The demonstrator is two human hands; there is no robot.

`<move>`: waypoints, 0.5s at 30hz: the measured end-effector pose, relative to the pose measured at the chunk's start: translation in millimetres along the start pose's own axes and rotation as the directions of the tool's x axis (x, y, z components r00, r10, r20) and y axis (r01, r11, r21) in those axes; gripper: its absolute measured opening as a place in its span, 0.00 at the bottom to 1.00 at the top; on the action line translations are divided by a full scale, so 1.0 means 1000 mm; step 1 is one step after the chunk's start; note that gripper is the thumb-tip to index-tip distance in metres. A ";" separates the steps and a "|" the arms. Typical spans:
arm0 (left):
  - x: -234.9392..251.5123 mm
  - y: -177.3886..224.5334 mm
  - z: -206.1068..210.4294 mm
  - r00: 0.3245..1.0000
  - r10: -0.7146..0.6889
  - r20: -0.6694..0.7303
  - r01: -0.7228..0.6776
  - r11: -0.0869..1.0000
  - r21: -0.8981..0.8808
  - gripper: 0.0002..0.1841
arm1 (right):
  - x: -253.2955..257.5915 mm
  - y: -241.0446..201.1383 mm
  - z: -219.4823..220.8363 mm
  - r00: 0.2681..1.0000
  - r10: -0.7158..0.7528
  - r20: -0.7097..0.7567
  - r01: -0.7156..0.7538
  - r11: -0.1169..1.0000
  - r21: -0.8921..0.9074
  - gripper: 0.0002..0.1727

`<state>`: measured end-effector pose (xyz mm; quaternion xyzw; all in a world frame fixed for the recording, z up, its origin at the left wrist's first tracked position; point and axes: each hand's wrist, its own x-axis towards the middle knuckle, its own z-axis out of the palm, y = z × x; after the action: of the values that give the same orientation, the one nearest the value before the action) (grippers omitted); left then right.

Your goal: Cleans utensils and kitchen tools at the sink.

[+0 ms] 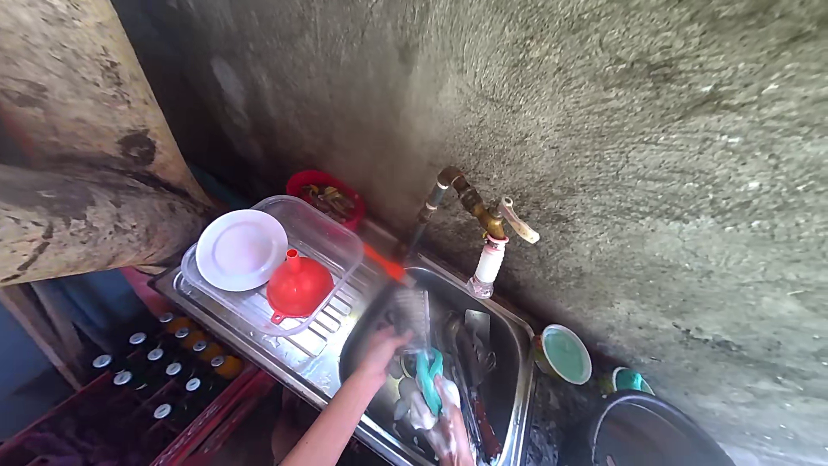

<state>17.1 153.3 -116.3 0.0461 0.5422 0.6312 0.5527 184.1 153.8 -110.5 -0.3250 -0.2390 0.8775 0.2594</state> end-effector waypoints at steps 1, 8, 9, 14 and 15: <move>-0.001 -0.002 0.001 1.000 0.002 0.004 -0.002 1.000 -0.001 0.16 | -0.002 0.002 0.003 0.996 -0.031 -0.082 0.022 0.995 -0.102 0.25; 0.000 -0.014 -0.001 1.000 -0.005 0.003 0.006 0.999 -0.035 0.17 | -0.004 0.007 0.030 0.861 -0.120 -0.495 -0.095 0.917 -0.388 0.22; 0.000 -0.012 -0.002 1.000 -0.012 -0.002 0.012 0.998 -0.067 0.17 | -0.010 0.004 0.026 0.911 -0.039 -0.410 -0.096 0.948 -0.302 0.19; 0.002 -0.004 -0.004 1.000 0.008 -0.008 -0.008 0.997 -0.072 0.14 | -0.021 0.021 0.033 0.868 -0.413 -0.276 0.028 0.595 -0.803 0.17; 0.002 -0.005 -0.004 1.000 0.009 -0.016 -0.010 0.997 -0.077 0.14 | -0.018 0.026 0.036 0.825 -0.511 -0.240 0.010 0.437 -0.899 0.17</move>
<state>16.7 151.2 -123.2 0.0221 0.5216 0.6547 0.5467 162.5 114.3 -93.3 -0.5738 -0.6252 0.4681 0.2462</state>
